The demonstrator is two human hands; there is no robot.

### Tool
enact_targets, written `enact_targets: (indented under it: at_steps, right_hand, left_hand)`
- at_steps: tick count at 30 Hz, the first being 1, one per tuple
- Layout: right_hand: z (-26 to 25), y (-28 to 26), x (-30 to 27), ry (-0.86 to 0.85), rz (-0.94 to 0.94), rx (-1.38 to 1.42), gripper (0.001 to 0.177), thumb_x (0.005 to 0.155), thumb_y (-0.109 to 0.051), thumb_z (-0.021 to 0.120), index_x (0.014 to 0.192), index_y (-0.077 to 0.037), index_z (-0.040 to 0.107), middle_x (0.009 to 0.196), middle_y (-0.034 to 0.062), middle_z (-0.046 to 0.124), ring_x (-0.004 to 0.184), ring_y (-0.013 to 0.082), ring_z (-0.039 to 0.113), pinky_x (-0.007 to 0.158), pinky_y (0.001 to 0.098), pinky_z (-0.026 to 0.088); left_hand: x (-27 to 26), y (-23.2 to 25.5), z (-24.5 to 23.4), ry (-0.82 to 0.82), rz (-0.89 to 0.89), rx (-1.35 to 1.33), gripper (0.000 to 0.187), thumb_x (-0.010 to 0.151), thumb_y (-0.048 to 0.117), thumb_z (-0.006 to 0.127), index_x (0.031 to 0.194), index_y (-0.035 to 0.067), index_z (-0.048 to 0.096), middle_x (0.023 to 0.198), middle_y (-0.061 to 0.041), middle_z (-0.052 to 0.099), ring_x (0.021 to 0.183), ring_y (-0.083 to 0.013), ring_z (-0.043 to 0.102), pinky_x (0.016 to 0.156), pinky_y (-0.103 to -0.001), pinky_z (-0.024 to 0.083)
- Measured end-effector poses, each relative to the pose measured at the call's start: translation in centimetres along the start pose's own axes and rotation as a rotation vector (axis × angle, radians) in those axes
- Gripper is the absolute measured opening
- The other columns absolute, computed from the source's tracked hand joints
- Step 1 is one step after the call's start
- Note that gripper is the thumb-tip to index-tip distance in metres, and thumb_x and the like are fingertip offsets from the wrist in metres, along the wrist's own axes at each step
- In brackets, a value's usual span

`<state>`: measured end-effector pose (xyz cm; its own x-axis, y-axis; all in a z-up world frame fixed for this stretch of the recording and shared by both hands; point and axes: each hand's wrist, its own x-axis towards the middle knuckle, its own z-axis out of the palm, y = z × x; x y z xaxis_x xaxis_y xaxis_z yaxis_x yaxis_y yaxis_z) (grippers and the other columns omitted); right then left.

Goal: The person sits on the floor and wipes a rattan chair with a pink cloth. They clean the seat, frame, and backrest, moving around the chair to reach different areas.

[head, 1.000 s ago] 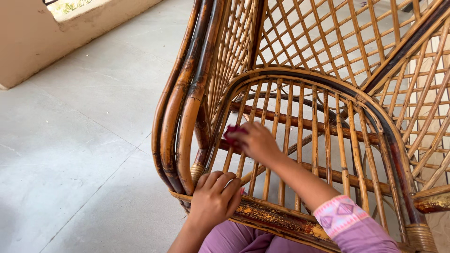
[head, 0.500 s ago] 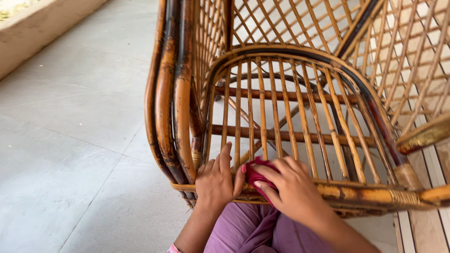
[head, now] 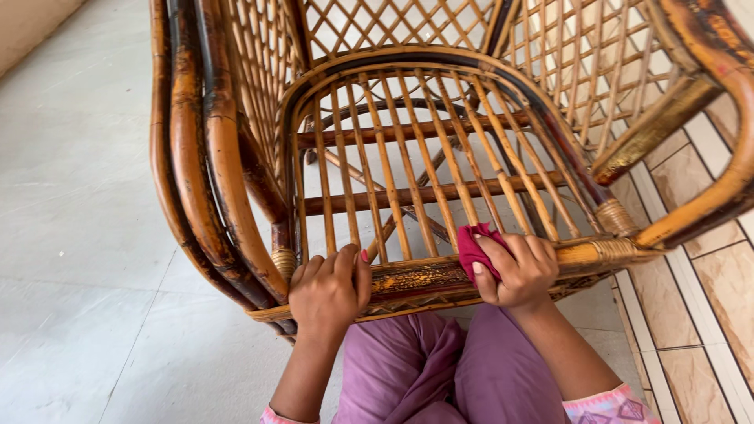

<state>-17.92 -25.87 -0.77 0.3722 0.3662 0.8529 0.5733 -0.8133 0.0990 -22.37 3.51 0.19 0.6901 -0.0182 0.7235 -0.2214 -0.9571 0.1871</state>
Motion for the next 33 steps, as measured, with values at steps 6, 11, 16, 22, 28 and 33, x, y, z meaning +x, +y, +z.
enact_targets:
  at_steps: [6,11,16,22,28,33]
  right_hand:
    - [-0.6,-0.1,0.2,-0.039,0.029,0.015,0.038,0.096,-0.038,0.054,0.099,-0.009,0.079,0.077,0.0069,0.066,0.069,0.0251,0.062,0.065,0.0395,0.046]
    - [-0.2,0.9,-0.1,-0.123,0.028,0.043,0.04,0.096,-0.04,0.054,0.099,-0.009,0.078,0.077,0.0081,0.068,0.068,0.0247,0.063,0.064,0.0381,0.047]
    - [-1.3,1.7,-0.5,-0.286,0.028,0.129,0.046,0.101,-0.051,0.053,0.113,-0.011,0.074,0.092,0.0092,0.069,0.084,0.028,0.066,0.072,0.0409,0.05]
    - [-2.1,2.6,-0.1,-0.552,0.026,0.172,0.051,0.1,-0.051,0.052,0.135,-0.015,0.062,0.123,0.011,0.063,0.117,0.0332,0.054,0.099,0.0492,0.042]
    - [-2.6,1.7,1.1,-0.562,-0.092,0.124,0.048,0.1,-0.046,0.055,0.134,-0.013,0.059,0.145,0.0175,0.052,0.131,0.0388,0.045,0.106,0.0509,0.032]
    - [-2.9,0.8,2.7,-0.828,0.001,0.2,0.051,0.1,-0.037,0.055,0.146,-0.015,0.051,0.147,0.0055,0.055,0.136,0.0272,0.047,0.11,0.0526,0.03]
  left_hand:
    - [-0.3,0.3,-0.2,0.038,0.011,0.015,0.016,0.093,0.021,0.066,0.083,0.012,0.075,0.068,-0.006,0.074,0.053,-0.0173,0.067,0.053,-0.03,0.049]
    - [0.0,0.8,-0.8,0.132,0.054,0.024,0.015,0.093,0.021,0.068,0.081,0.013,0.071,0.068,-0.004,0.072,0.056,-0.0195,0.066,0.055,-0.032,0.049]
    - [-0.2,0.7,-0.7,0.142,0.068,0.046,0.016,0.091,0.021,0.069,0.077,0.014,0.069,0.066,-0.004,0.07,0.056,-0.02,0.065,0.054,-0.034,0.047]
    - [-0.4,0.9,-0.3,0.142,0.112,0.09,0.021,0.091,0.023,0.067,0.072,0.013,0.067,0.061,-0.004,0.067,0.054,-0.0211,0.064,0.053,-0.036,0.048]
    - [-0.2,0.9,-0.2,0.127,0.138,0.104,0.026,0.091,0.023,0.066,0.068,0.012,0.066,0.058,-0.007,0.065,0.053,-0.0239,0.064,0.052,-0.037,0.048]
    - [-0.5,0.8,0.1,0.101,0.132,0.095,0.025,0.093,0.022,0.065,0.071,0.011,0.068,0.062,-0.008,0.067,0.054,-0.0246,0.065,0.054,-0.038,0.05]
